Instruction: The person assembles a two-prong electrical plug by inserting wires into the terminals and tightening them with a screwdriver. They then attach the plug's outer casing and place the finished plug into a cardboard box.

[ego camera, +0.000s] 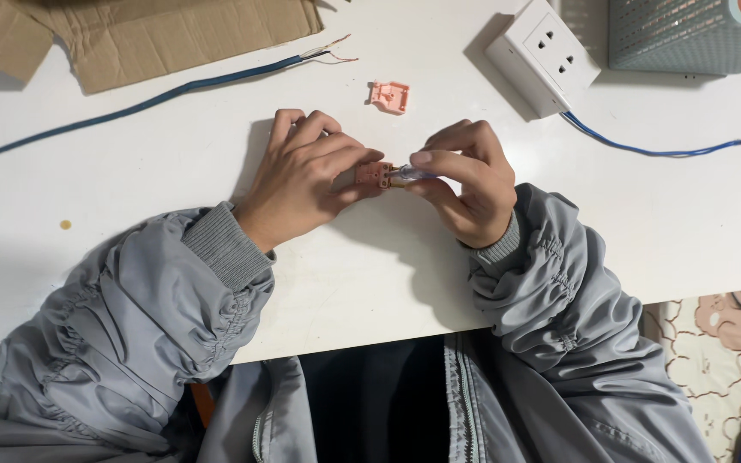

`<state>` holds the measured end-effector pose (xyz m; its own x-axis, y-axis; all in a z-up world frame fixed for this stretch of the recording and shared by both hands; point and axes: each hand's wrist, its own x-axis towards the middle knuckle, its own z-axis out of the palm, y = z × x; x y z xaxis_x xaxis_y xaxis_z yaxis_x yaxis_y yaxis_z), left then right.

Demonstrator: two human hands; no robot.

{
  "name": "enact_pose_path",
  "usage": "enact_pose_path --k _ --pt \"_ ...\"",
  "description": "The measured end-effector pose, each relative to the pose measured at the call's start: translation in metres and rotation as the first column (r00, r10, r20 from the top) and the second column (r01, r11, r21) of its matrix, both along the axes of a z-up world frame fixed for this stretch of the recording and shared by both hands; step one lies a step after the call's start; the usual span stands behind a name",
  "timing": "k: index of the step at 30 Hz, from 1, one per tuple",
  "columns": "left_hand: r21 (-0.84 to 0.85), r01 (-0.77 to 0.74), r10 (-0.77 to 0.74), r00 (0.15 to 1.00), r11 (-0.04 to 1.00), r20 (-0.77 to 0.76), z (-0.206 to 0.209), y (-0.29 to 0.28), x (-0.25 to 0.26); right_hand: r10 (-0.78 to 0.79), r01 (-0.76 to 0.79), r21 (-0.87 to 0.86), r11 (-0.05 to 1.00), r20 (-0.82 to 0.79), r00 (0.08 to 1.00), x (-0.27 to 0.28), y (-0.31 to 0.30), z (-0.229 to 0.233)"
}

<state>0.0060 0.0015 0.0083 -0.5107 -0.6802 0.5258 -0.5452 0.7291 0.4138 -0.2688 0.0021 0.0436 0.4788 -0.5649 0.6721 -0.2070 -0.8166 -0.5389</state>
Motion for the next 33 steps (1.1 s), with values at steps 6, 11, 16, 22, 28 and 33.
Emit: enact_pose_path --k 6,11,16,22,28,33 --pt "0.075 -0.01 0.009 1.0 0.997 0.016 -0.004 0.0 -0.002 0.055 -0.06 0.063 0.996 0.081 0.995 0.008 -0.002 0.002" --pt "0.162 0.02 -0.017 1.0 0.987 -0.019 -0.003 0.0 0.0 -0.02 0.016 0.026 1.0 0.138 0.99 0.005 -0.009 -0.009" --pt "0.198 0.011 -0.013 1.0 0.98 0.007 -0.004 0.001 -0.001 0.032 -0.047 0.09 0.995 0.165 0.986 0.018 0.0 0.008" --pt "0.204 0.011 -0.02 0.999 0.979 0.043 0.006 0.001 -0.002 0.041 -0.058 0.064 0.996 0.239 0.97 0.018 -0.003 -0.005" --pt "0.188 0.037 -0.04 0.999 0.982 0.017 -0.004 -0.002 0.0 -0.019 -0.024 0.113 0.993 0.365 0.931 0.004 -0.011 -0.011" --pt "0.275 0.06 -0.048 0.998 0.96 -0.049 0.005 -0.002 0.004 -0.27 0.127 0.31 0.942 0.479 0.836 0.0 -0.011 0.0"
